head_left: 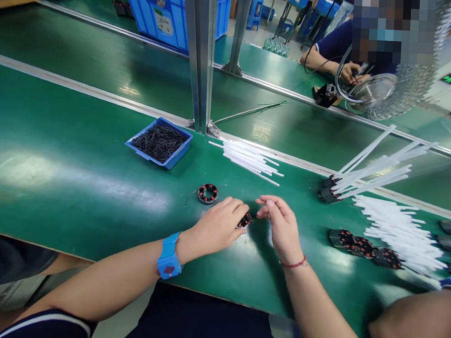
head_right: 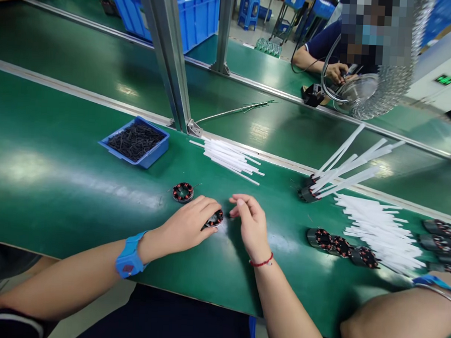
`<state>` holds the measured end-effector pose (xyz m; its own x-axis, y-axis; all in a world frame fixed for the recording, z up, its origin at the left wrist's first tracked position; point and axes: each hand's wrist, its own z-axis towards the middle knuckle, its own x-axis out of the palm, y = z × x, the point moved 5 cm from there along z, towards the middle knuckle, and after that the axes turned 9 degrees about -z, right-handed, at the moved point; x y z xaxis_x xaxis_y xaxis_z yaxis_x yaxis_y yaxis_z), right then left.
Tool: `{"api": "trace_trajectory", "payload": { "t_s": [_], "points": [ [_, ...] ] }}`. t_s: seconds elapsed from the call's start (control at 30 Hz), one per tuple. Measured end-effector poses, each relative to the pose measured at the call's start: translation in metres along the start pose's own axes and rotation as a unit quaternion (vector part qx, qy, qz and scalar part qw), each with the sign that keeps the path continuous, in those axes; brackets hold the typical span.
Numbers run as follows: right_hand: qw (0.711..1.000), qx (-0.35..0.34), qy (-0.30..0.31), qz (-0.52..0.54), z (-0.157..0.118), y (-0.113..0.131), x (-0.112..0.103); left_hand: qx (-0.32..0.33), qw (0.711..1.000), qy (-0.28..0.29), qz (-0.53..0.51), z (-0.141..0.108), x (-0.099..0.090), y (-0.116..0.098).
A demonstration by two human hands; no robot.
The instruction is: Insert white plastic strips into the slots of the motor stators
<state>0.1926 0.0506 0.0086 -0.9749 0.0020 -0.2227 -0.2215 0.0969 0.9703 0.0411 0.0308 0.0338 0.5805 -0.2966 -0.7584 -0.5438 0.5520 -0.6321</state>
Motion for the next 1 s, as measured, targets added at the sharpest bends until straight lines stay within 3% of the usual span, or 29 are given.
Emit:
{"api": "trace_trajectory", "payload": {
  "t_s": [0.07,0.13,0.23,0.3,0.37,0.43,0.5,0.6,0.73,0.83,1.0],
  "points": [
    [1.000,-0.006,0.006,-0.030,0.011,0.012,0.000,0.026,0.999,0.009,0.017,0.001,-0.001,0.000],
    [0.994,-0.045,0.054,-0.089,0.024,0.031,0.012,0.044,0.999,-0.011,0.031,0.002,-0.013,0.000],
    [0.962,-0.156,0.109,-0.198,0.050,0.064,0.044,-0.006,0.994,-0.065,0.085,0.001,-0.042,0.011],
    [0.915,-0.246,0.124,-0.296,0.072,0.083,0.069,-0.050,0.986,-0.062,0.144,-0.003,-0.056,0.020],
    [0.843,-0.307,0.130,-0.422,0.096,0.095,0.095,-0.073,0.980,-0.031,0.185,-0.009,-0.061,0.029],
    [0.781,-0.320,0.124,-0.522,0.120,0.101,0.115,-0.080,0.976,-0.011,0.201,-0.014,-0.060,0.035],
    [0.754,-0.312,0.116,-0.566,0.137,0.106,0.130,-0.083,0.974,-0.013,0.209,-0.017,-0.057,0.038],
    [0.741,-0.340,0.125,-0.565,0.140,0.119,0.158,-0.074,0.971,-0.026,0.224,-0.017,-0.052,0.035],
    [0.686,-0.403,0.186,-0.576,0.127,0.136,0.212,-0.078,0.967,-0.052,0.236,-0.015,-0.050,0.036],
    [0.651,-0.404,0.223,-0.603,0.128,0.137,0.247,-0.109,0.963,-0.067,0.236,-0.015,-0.051,0.045],
    [0.636,-0.404,0.219,-0.620,0.136,0.132,0.265,-0.074,0.971,-0.052,0.222,-0.012,-0.050,0.047]
  ]
}}
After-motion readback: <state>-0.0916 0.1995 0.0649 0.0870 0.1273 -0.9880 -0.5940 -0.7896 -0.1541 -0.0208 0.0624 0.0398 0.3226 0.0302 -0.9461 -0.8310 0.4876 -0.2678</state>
